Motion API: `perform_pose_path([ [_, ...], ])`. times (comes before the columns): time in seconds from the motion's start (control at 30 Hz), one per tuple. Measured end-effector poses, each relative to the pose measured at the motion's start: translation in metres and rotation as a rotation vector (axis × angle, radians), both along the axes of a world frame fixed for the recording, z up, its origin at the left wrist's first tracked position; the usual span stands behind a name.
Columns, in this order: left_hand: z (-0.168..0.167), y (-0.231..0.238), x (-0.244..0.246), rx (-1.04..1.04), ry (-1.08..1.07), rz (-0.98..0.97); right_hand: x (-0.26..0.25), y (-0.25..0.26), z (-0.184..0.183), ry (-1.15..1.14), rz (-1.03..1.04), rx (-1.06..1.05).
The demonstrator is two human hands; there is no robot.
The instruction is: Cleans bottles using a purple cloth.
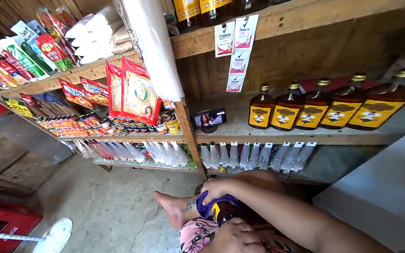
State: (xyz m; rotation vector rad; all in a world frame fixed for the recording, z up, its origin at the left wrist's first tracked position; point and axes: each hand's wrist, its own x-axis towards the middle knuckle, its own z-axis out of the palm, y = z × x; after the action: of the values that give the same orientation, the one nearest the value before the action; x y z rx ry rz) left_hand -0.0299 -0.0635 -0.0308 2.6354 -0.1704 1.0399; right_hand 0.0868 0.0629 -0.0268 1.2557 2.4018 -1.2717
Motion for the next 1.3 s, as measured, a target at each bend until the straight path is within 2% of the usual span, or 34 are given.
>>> perform_pose_path([
  [0.57, -0.002, 0.002, -0.001, 0.001, 0.000, -0.009, 0.021, 0.019, -0.030, 0.094, -0.375, -0.039],
  [0.9, -0.002, 0.002, -0.002, -0.004, -0.002, 0.001, 0.029, 0.019, -0.052, 0.201, -0.539, 0.074],
  [1.13, -0.003, 0.002, -0.002, 0.019, -0.033, 0.030, 0.029, 0.001, -0.058, 0.376, -0.510, 0.068],
  [1.3, -0.001, -0.001, 0.000, 0.046, -0.075, 0.065, 0.032, -0.038, -0.018, 0.475, -0.395, 0.080],
])
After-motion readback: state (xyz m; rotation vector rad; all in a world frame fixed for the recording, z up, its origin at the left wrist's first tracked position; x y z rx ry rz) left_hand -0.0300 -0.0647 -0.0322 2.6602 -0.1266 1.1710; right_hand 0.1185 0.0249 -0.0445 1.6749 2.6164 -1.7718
